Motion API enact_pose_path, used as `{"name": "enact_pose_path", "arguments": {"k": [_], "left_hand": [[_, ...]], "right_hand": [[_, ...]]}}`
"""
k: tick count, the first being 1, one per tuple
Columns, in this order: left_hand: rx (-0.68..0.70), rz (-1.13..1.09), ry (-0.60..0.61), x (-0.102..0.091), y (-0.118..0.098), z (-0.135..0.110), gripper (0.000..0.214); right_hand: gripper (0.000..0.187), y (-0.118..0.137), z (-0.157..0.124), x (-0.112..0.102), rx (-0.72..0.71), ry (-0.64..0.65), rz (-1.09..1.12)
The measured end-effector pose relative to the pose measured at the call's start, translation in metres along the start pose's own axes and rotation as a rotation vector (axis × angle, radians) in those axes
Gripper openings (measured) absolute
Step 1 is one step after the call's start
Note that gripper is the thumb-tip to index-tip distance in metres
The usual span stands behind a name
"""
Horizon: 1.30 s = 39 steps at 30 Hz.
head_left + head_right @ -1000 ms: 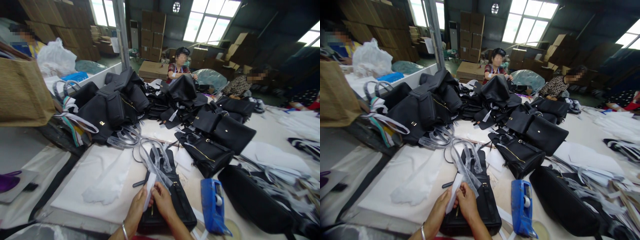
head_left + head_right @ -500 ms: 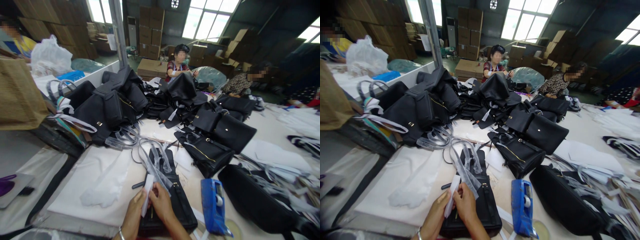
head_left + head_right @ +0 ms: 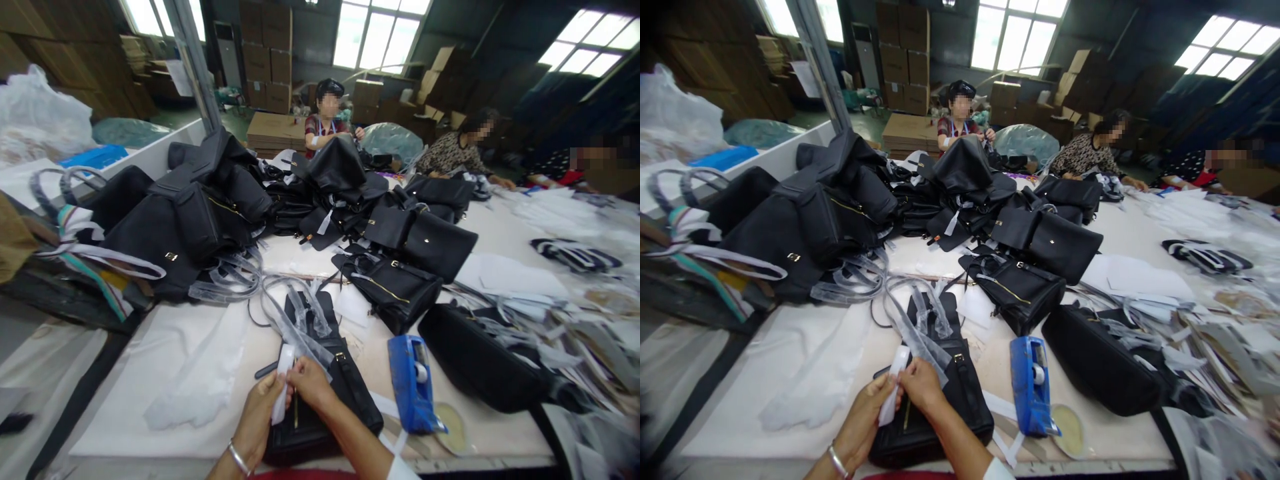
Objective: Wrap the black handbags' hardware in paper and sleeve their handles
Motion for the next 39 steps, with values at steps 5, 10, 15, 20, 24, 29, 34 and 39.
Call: {"name": "enact_pose_path", "arguments": {"k": [5,10,15,20,24,29,34,39], "left_hand": [[-0.029,-0.071,0.083,-0.005,0.005,0.004,0.036],[-0.064,-0.07,0.115,-0.01,0.01,0.009,0.037],[-0.064,-0.023,0.099,-0.007,0.004,0.009,0.035],[-0.061,0.053,0.135,-0.004,-0.005,0.006,0.037],[-0.032,0.125,0.129,-0.005,-0.007,0.005,0.035],[-0.008,0.197,0.109,-0.005,-0.002,0.008,0.026],[-0.012,-0.02,0.066,-0.007,0.004,0.012,0.028],[-0.037,-0.192,-0.054,-0.017,0.012,0.009,0.029]], "right_hand": [[0.009,0.008,-0.011,-0.007,-0.043,-0.05,-0.001],[0.006,-0.002,-0.015,-0.005,-0.051,0.041,0.129],[0.007,-0.013,-0.007,-0.007,0.018,0.161,0.325],[0.02,-0.01,-0.009,-0.011,0.037,0.104,0.441],[0.01,-0.009,-0.005,-0.011,0.061,0.119,0.492],[0.007,-0.009,0.009,-0.007,0.149,0.191,0.534],[0.013,-0.004,-0.006,-0.002,0.17,0.096,0.58],[0.005,0.002,-0.049,0.0,-0.02,0.029,0.39]]}}
Point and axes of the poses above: each hand's wrist, its own z-axis towards the middle knuckle, its own x-axis out of the palm, y = z × x, the point moved 1 cm from there along z, towards the middle knuckle, and after that the axes turned 3 degrees about z, right-handed, at the moved point
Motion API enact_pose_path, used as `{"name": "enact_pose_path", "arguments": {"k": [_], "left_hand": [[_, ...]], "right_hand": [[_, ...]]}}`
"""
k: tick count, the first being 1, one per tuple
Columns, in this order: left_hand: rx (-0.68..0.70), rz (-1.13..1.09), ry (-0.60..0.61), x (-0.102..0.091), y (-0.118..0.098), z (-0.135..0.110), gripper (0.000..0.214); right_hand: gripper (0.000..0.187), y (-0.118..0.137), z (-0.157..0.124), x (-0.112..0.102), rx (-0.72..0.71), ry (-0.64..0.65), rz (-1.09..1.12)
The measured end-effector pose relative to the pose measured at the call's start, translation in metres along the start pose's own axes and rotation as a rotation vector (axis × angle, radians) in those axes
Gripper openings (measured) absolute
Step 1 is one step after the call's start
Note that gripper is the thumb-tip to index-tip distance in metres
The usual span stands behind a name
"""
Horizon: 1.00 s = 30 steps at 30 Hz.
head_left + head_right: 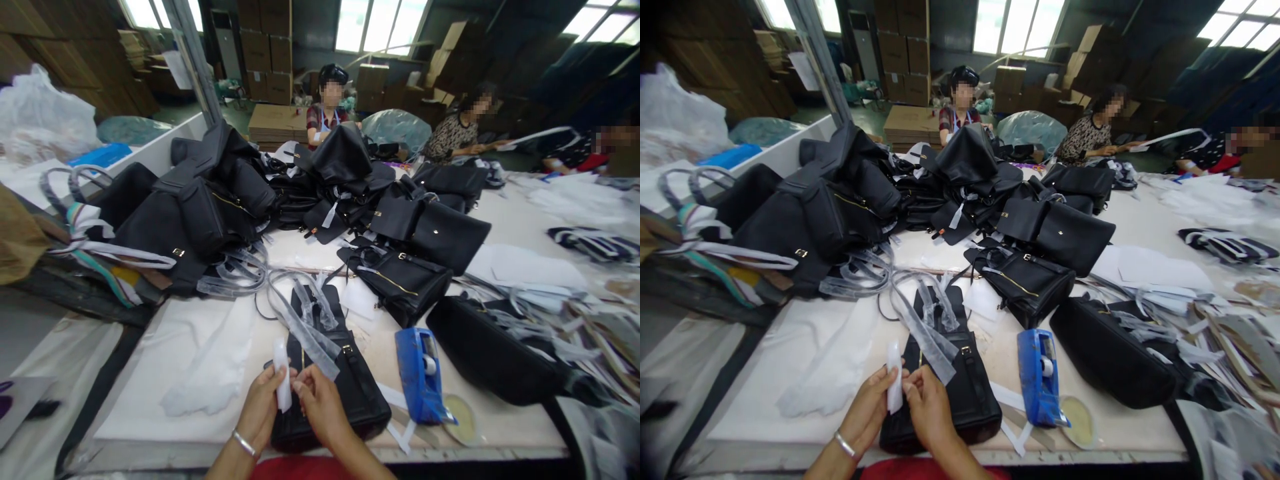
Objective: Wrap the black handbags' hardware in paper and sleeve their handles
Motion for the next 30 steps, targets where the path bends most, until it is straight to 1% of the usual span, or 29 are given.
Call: {"name": "enact_pose_path", "arguments": {"k": [2,3,6,9,13,16,19,22,26,28,30], "left_hand": [[-0.012,-0.058,-0.034,-0.003,0.0,-0.003,0.031],[-0.016,-0.076,-0.045,-0.004,0.0,-0.005,0.032],[-0.012,-0.125,-0.041,-0.004,-0.002,-0.009,0.031],[-0.003,-0.15,-0.032,-0.003,-0.003,-0.012,0.029],[0.005,-0.177,-0.014,0.0,-0.002,-0.014,0.029],[0.022,-0.196,0.011,0.005,-0.001,-0.018,0.033],[0.045,-0.176,0.014,0.008,-0.001,-0.022,0.036],[0.06,-0.135,-0.01,0.01,-0.002,-0.023,0.038],[0.063,-0.076,-0.056,0.009,0.001,-0.02,0.033],[0.06,-0.066,-0.09,0.008,0.002,-0.018,0.03],[0.048,-0.083,-0.103,0.008,0.002,-0.017,0.026]], "right_hand": [[0.006,0.0,-0.01,0.005,-0.088,0.014,-0.11],[0.006,-0.001,-0.012,0.007,-0.098,0.003,-0.129],[0.006,-0.007,-0.011,0.013,-0.063,-0.025,-0.104],[0.009,-0.013,-0.006,0.017,-0.036,-0.001,-0.071],[0.018,-0.016,-0.002,0.02,-0.069,0.0,-0.104],[0.022,-0.011,-0.001,0.02,-0.132,0.024,-0.211],[0.022,-0.004,0.0,0.019,-0.194,0.059,-0.347],[0.02,0.003,0.001,0.019,-0.237,0.099,-0.5],[0.013,0.006,0.002,0.023,-0.254,0.111,-0.72],[0.012,0.004,0.001,0.025,-0.269,0.107,-0.779],[0.016,0.0,0.001,0.026,-0.273,0.102,-0.784]]}}
Point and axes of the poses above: each hand's wrist, its own z-axis towards the middle knuckle, its own x-axis out of the palm, y = z × x, the point moved 1 cm from there along z, towards the middle knuckle, and after that the axes turned 3 degrees about z, right-handed, at the moved point
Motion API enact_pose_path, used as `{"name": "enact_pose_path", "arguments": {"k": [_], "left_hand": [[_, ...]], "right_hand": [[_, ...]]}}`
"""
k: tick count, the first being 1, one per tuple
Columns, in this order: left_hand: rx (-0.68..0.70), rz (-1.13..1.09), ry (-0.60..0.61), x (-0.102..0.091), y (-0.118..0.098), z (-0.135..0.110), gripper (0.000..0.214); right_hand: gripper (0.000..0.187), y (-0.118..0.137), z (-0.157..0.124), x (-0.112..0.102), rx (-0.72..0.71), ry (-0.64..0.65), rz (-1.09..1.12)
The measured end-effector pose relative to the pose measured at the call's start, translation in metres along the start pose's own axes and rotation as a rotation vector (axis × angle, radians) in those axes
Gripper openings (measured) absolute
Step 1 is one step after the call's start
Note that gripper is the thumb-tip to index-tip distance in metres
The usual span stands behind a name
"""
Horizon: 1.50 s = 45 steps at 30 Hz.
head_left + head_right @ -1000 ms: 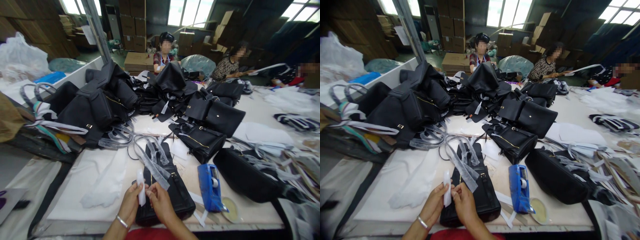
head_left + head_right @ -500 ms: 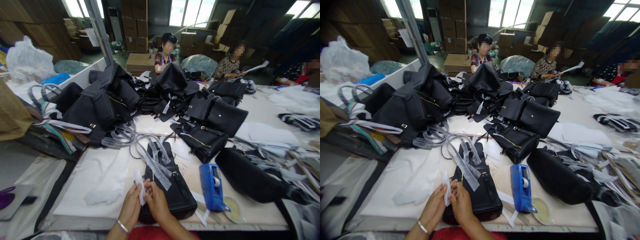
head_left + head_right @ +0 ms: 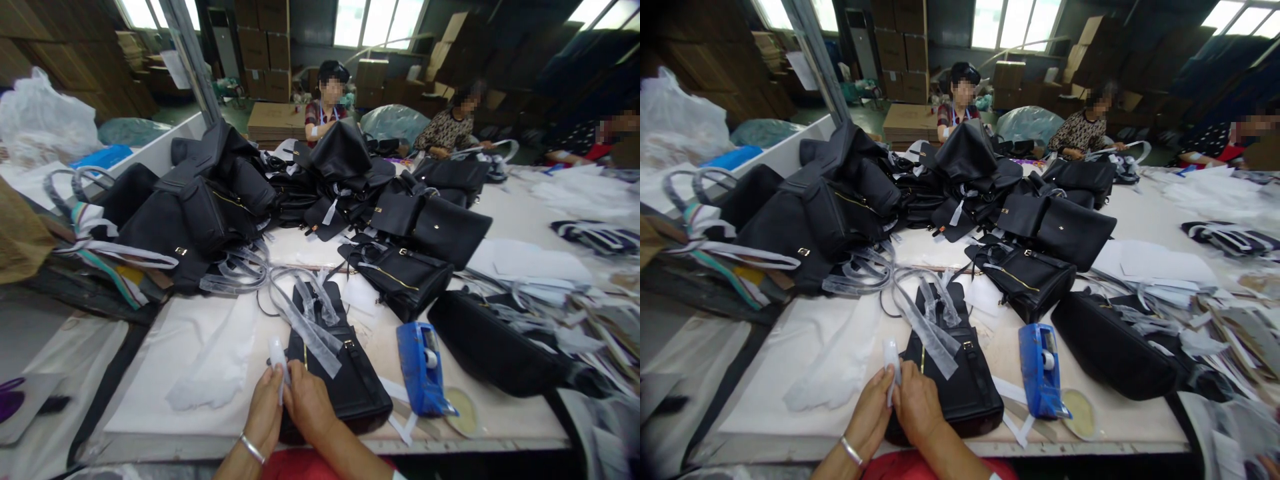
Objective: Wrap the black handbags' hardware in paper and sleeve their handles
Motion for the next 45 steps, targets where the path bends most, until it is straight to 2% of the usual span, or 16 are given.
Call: {"name": "enact_pose_path", "arguments": {"k": [5,8,13,21,26,30,34,36,38,41,45], "left_hand": [[-0.077,-0.166,0.049,-0.003,-0.004,-0.001,0.018],[-0.103,-0.244,0.127,-0.007,-0.006,-0.003,0.02],[-0.117,-0.229,0.21,-0.014,-0.003,-0.006,0.028],[-0.126,-0.109,0.085,-0.015,0.01,-0.001,0.039],[-0.122,-0.039,0.112,-0.011,0.008,0.003,0.041],[-0.092,-0.016,0.13,-0.005,0.005,0.006,0.047],[-0.04,0.029,0.112,0.002,0.001,0.003,0.047],[-0.02,0.044,0.108,0.006,0.0,0.0,0.047],[-0.006,0.046,0.11,0.008,-0.002,-0.003,0.047],[0.01,0.057,0.11,0.011,-0.004,-0.005,0.05],[0.056,0.111,0.098,0.011,-0.003,-0.005,0.051]], "right_hand": [[0.028,-0.007,-0.002,0.002,0.012,-0.033,0.139],[0.022,-0.01,-0.003,0.001,0.014,-0.045,0.205],[0.013,-0.011,-0.003,-0.001,0.0,-0.059,0.148],[0.009,-0.009,0.001,0.001,0.064,0.014,0.014],[0.016,-0.009,-0.001,-0.002,0.102,0.019,0.038],[0.021,-0.01,-0.004,-0.006,0.03,0.009,0.178],[0.028,-0.015,-0.007,-0.01,0.018,0.028,0.308],[0.028,-0.019,-0.008,-0.011,0.028,0.036,0.448],[0.026,-0.023,-0.009,-0.009,0.087,0.035,0.654],[0.025,-0.026,-0.007,-0.006,0.26,0.045,0.954],[0.031,-0.023,-0.003,-0.012,0.388,0.105,1.246]]}}
Point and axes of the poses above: each hand's wrist, its own z-axis towards the middle knuckle, its own x-axis out of the palm, y = z × x, the point moved 1 cm from there along z, towards the middle knuckle, and after that the axes turned 3 degrees about z, right-handed, at the moved point
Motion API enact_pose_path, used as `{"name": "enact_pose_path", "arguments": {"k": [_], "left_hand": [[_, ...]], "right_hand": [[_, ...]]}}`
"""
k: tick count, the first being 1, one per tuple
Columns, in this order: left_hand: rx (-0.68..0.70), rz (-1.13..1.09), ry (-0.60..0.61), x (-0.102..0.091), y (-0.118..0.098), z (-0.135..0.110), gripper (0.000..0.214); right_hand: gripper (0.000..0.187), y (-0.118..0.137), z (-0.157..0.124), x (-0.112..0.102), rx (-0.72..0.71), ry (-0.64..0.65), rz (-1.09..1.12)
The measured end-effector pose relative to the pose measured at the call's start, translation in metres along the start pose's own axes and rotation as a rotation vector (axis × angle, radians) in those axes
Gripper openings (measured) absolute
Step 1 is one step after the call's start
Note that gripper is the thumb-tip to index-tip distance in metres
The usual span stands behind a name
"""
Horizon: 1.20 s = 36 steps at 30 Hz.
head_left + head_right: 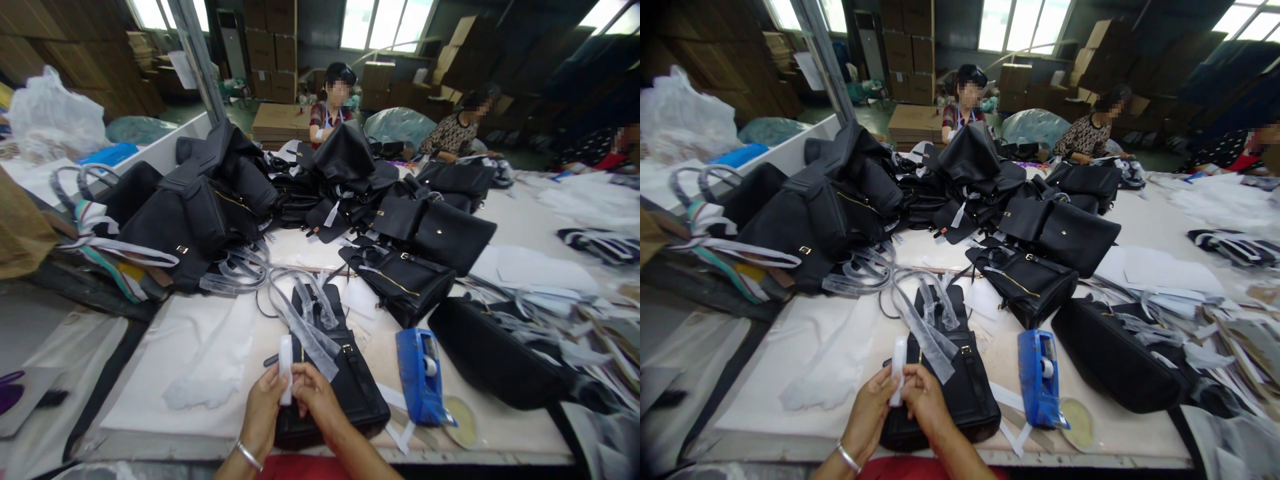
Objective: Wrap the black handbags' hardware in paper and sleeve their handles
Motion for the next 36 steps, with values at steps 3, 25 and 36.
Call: {"name": "enact_pose_path", "arguments": {"k": [3,25,36], "left_hand": [[0.03,0.062,-0.012,-0.003,0.004,0.003,0.049],[-0.025,0.058,-0.078,0.0,0.007,0.006,0.072],[-0.044,0.114,0.042,0.0,0.006,0.005,0.063]], "right_hand": [[0.036,0.011,-0.003,0.0,0.097,0.032,0.157],[0.025,0.015,0.012,-0.002,-0.128,-0.384,-0.592],[0.035,0.005,0.03,-0.012,0.079,-0.151,-0.109]]}}
Point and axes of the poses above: each hand's wrist, its own z-axis towards the middle knuckle, its own x-axis out of the palm, y = z × x, the point moved 1 cm from there along z, towards the middle knuckle, and after that the axes turned 3 degrees about z, right-handed, at the moved point
